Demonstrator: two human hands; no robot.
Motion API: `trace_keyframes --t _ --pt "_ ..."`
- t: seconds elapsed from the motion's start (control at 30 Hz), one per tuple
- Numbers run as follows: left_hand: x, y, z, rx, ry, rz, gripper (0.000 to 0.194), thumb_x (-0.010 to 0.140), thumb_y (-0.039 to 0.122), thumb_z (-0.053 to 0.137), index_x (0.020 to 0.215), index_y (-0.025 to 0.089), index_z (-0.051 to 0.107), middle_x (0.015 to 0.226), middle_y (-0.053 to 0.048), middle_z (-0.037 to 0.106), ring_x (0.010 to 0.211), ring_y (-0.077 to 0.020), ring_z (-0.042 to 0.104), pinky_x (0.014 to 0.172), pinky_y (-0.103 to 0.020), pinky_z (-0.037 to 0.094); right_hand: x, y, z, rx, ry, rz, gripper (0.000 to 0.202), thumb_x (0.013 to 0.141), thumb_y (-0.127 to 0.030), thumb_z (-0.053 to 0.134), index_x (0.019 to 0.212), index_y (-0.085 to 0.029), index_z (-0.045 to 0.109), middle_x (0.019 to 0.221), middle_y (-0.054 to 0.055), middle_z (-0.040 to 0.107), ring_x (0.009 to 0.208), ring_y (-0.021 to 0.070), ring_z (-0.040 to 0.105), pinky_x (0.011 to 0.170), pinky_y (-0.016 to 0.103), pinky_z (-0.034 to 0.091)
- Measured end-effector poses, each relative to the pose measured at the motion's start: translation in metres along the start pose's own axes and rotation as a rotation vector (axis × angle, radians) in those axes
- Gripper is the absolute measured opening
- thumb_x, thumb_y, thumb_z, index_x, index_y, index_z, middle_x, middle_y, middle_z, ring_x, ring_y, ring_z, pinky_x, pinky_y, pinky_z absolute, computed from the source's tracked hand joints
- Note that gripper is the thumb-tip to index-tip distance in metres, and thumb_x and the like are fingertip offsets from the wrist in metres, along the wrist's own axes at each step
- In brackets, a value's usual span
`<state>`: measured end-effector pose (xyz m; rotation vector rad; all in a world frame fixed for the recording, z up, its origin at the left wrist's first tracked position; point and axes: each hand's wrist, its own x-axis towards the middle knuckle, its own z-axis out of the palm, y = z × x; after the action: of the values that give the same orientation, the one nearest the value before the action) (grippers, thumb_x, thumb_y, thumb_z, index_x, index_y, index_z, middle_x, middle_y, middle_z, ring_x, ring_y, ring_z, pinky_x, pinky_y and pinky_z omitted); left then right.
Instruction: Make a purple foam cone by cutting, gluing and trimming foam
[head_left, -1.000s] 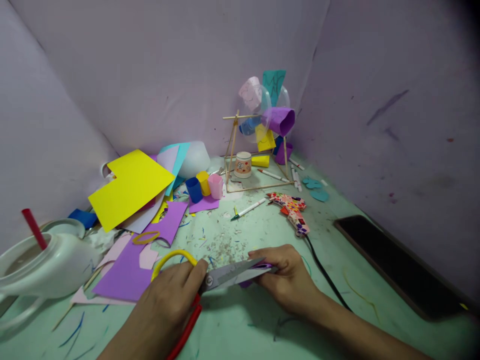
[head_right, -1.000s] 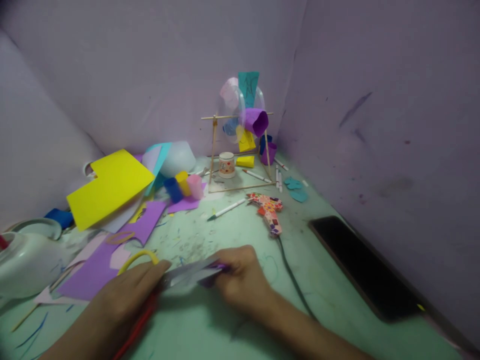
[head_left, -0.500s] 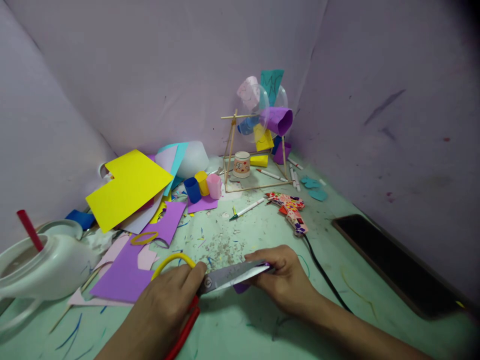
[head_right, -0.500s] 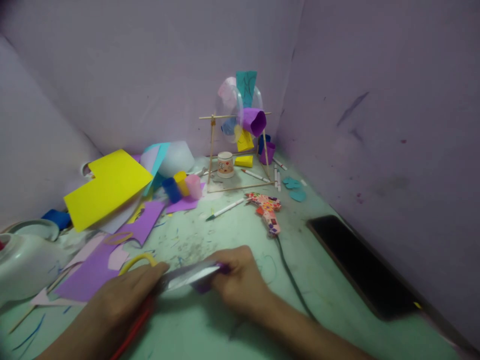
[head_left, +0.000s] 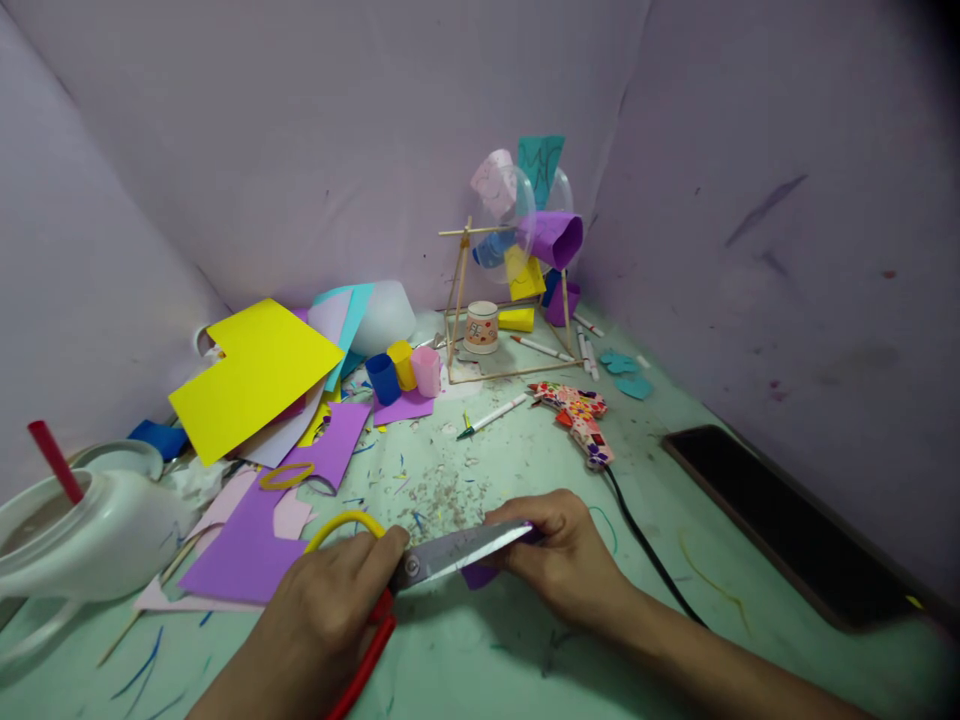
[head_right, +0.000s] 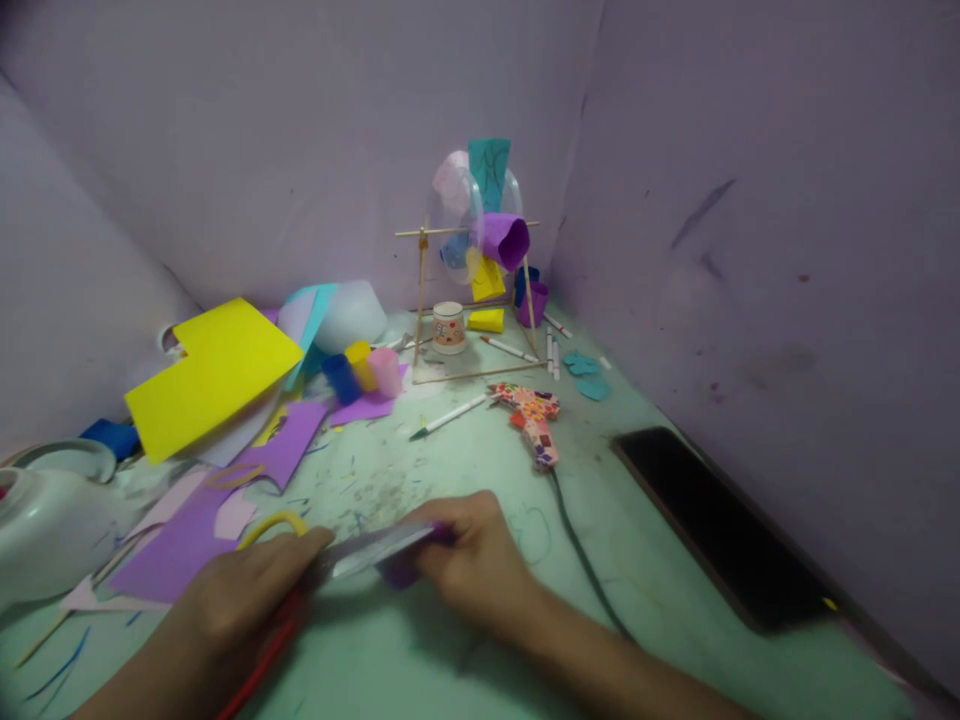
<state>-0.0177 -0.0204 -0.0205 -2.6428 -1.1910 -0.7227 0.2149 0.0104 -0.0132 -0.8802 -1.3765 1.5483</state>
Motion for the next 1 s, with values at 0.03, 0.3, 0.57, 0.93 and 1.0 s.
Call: trace_keyframes --t 0.03,0.3,0.57,0.93,1.0 --pt "-0.001 0.0 0.0 -0.017 -0.003 -0.009 0.036 0.082 0.009 0.04 0.115 0.019 0.05 0.074 -0.003 0.066 0.062 -0.0154 0.063 0.055 -0.026 0.054 0.0 0.001 0.0 0.006 0.0 0.004 0.029 0.061 0.002 0.056 0.065 -0.017 0.077 0.053 0.0 0.07 0.052 0.0125 0.064 0.054 0.02 0.051" --pt "0.008 0.002 -0.009 -0.139 -0.003 0.006 0.037 0.081 0.007 0.04 0.116 0.019 0.047 0.078 -0.004 0.07 0.063 -0.0151 0.067 0.053 -0.021 0.053 0.003 -0.001 0.001 0.113 0.079 0.099 0.005 0.061 -0.011 0.072 0.063 -0.016 0.074 0.054 0.001 0.071 0.051 0.0136 0.066 0.054 0.024 0.054" --pt "0.015 -0.038 -0.023 0.269 -0.329 -0.633 0.021 0.08 0.025 0.046 0.092 0.02 0.062 0.086 -0.01 0.073 0.072 -0.0262 0.07 0.053 -0.03 0.052 0.01 -0.004 -0.002 0.119 0.149 0.108 0.011 0.057 -0.012 0.074 0.065 -0.019 0.072 0.06 -0.001 0.072 0.059 0.015 0.068 0.059 0.025 0.056" --pt "0.022 -0.002 -0.022 -0.127 0.114 -0.583 0.024 0.082 0.043 0.055 0.094 0.022 0.061 0.08 -0.003 0.07 0.06 -0.0161 0.065 0.055 -0.027 0.055 0.006 0.002 -0.004 -0.116 -0.089 -0.116 0.031 0.088 -0.037 0.053 0.11 -0.018 0.065 0.107 0.009 0.068 0.097 0.0206 0.064 0.087 0.036 0.05" --pt "0.027 0.023 -0.014 -0.282 0.113 -0.495 0.024 0.083 0.038 0.056 0.103 0.024 0.058 0.088 -0.004 0.071 0.07 -0.0167 0.068 0.06 -0.028 0.058 0.004 0.002 -0.003 -0.165 -0.098 -0.144 0.039 0.091 -0.042 0.048 0.121 -0.021 0.06 0.124 0.011 0.061 0.114 0.0228 0.056 0.101 0.042 0.04"
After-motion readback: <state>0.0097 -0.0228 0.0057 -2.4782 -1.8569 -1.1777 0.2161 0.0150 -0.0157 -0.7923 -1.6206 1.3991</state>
